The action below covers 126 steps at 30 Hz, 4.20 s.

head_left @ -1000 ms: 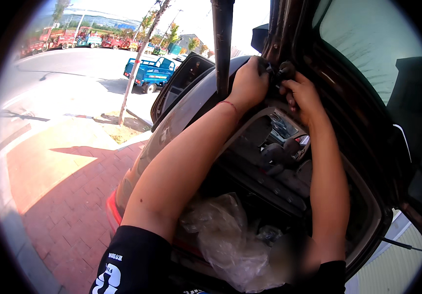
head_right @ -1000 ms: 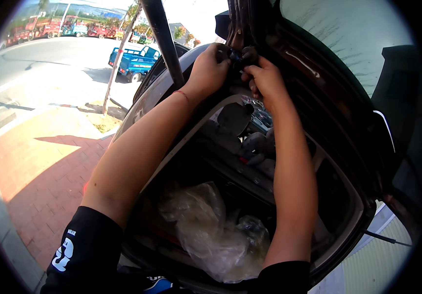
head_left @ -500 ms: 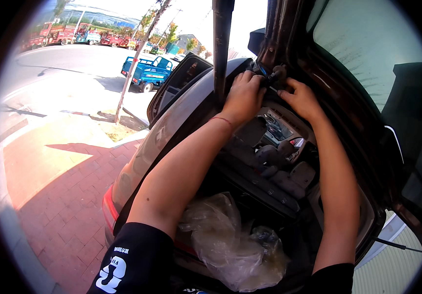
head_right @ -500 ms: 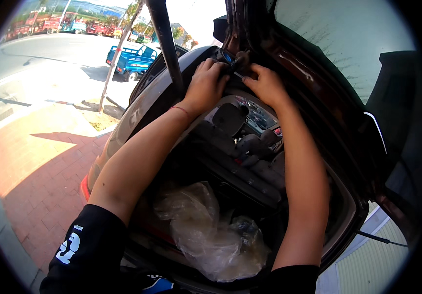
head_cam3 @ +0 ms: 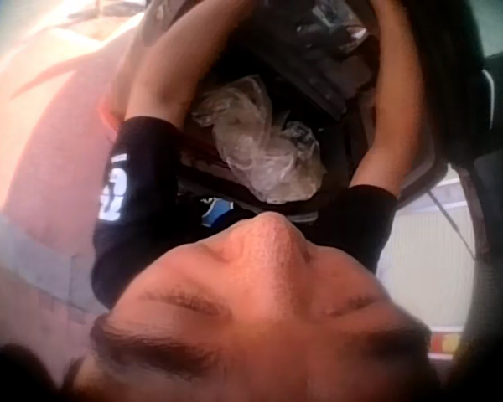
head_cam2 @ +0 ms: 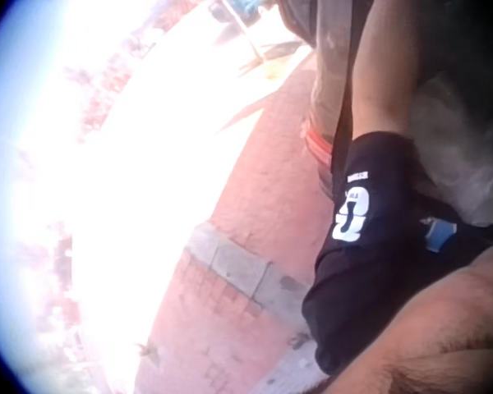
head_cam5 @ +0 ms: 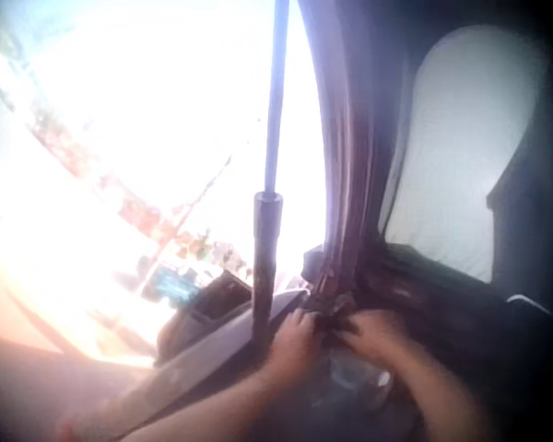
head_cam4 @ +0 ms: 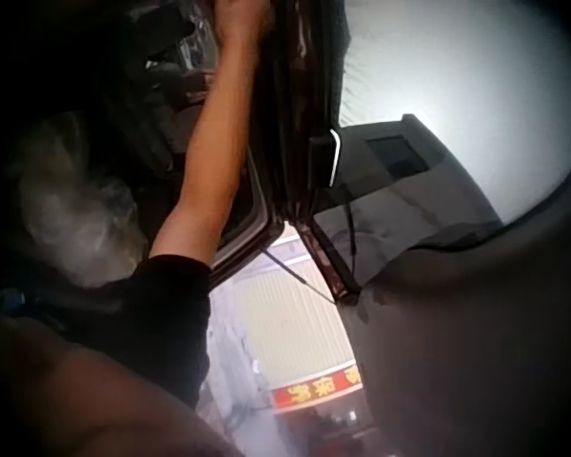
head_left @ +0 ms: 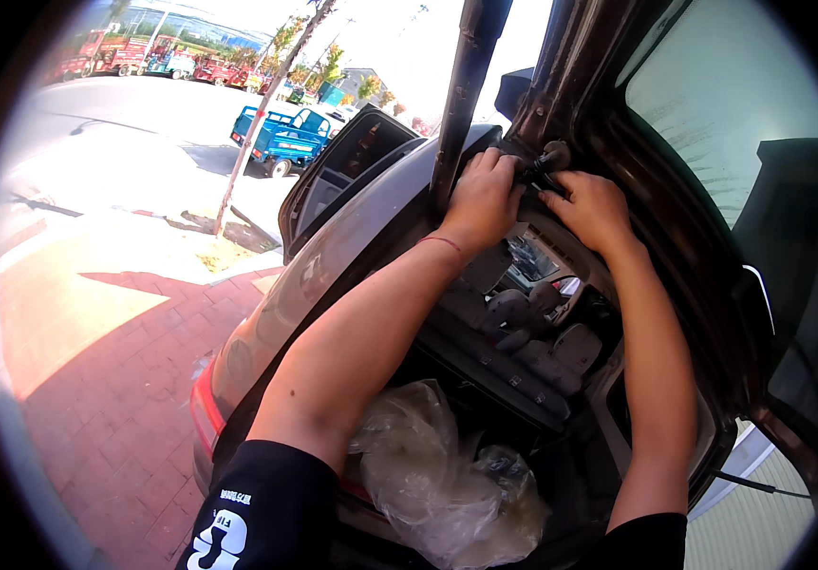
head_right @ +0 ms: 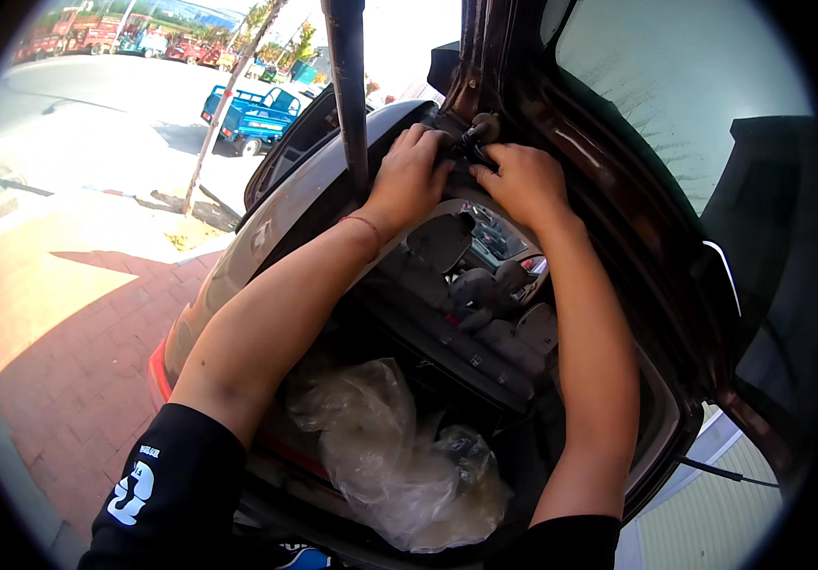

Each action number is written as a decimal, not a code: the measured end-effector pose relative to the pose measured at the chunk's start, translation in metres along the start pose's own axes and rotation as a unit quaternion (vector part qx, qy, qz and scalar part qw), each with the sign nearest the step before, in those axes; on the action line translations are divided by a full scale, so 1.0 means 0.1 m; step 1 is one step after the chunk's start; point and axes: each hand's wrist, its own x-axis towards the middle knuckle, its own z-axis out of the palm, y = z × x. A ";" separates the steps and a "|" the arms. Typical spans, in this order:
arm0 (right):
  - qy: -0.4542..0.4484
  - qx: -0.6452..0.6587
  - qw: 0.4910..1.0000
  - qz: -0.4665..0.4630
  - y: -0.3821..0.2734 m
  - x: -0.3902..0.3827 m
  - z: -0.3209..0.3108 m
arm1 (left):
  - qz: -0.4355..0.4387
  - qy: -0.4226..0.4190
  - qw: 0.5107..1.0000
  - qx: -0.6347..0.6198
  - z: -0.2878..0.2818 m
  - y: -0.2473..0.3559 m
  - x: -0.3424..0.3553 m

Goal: The person applies sealant to the rubber gasket around the open trunk of a car. They repeatedly squeeze sealant from a tube onto the gasket and smooth it with their fingers along the trunk's edge.

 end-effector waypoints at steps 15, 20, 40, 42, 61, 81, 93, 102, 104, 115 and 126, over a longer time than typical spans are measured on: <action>0.029 0.116 0.990 0.077 -0.52 0.21 0.18 | -0.077 0.051 0.980 -0.178 -0.12 0.11 -0.04; 0.170 0.410 0.882 0.158 -0.23 -0.24 0.44 | -0.094 0.028 0.992 -0.079 -0.08 0.06 -0.02; 0.091 0.621 0.773 0.086 0.30 0.17 0.59 | -0.051 -0.232 0.931 0.278 -0.28 0.27 0.77; 0.098 0.623 0.773 0.072 0.29 0.20 0.58 | 0.054 -0.270 0.897 0.345 -0.30 0.20 0.90; 0.075 0.516 0.853 -0.043 0.44 0.45 0.85 | 0.098 -0.355 0.856 0.362 -0.20 0.25 1.18; 0.155 0.069 0.977 -0.126 0.01 0.26 0.83 | 0.023 -0.258 0.912 0.318 -0.30 -0.01 1.22; 0.216 0.236 0.928 -0.188 0.14 0.04 0.76 | -0.059 -0.324 0.888 0.321 -0.21 0.25 1.10; 0.275 0.134 0.945 -0.116 -0.25 -0.41 0.69 | -0.036 -0.149 0.966 0.209 -0.29 0.30 0.46; 0.277 0.149 0.943 -0.113 -0.32 -0.42 0.64 | -0.017 -0.079 0.979 0.187 -0.26 0.20 0.32; 0.087 0.577 0.745 0.324 -0.29 0.04 0.10 | 0.033 -0.033 0.999 0.025 -0.20 0.11 -0.35; 0.020 0.698 0.671 0.249 -0.05 0.12 0.28 | 0.003 -0.079 0.996 -0.043 -0.30 0.10 -0.35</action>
